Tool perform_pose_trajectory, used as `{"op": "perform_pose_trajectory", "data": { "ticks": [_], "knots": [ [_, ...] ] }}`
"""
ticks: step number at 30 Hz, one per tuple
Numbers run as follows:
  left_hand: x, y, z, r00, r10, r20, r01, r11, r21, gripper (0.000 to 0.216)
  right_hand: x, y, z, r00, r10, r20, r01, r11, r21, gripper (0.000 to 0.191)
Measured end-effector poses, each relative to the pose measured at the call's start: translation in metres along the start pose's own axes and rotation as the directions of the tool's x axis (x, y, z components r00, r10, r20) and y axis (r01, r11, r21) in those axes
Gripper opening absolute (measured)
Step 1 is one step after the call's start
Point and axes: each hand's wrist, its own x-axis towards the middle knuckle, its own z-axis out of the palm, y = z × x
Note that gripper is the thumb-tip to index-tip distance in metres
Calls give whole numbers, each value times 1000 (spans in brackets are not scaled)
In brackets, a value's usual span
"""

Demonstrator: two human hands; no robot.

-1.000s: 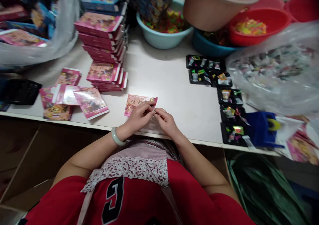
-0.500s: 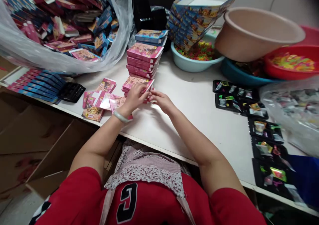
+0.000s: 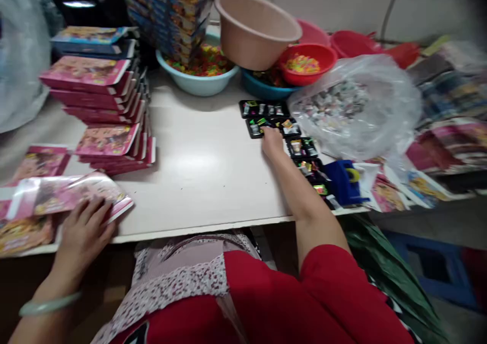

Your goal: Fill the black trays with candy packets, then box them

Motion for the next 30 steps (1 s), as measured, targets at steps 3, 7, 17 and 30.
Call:
{"op": "perform_pose_trajectory", "data": {
  "ticks": [3, 7, 17, 30],
  "knots": [
    [3, 42, 0, 1000, -8, -29, 12, 987, 161, 21, -13, -2, 4, 998, -35, 44, 40, 992, -120, 54],
    [7, 71, 22, 992, -82, 98, 66, 985, 159, 18, -46, -20, 16, 991, -120, 63, 128, 981, -144, 52],
    [39, 54, 48, 957, -290, 17, 272, 916, 294, 46, -100, -51, 0, 919, -388, 64, 375, 913, 159, 44],
    [40, 126, 55, 956, 283, 76, -286, 957, 41, 7, -119, -78, 28, 930, -322, 177, 303, 945, 126, 53]
  ]
}}
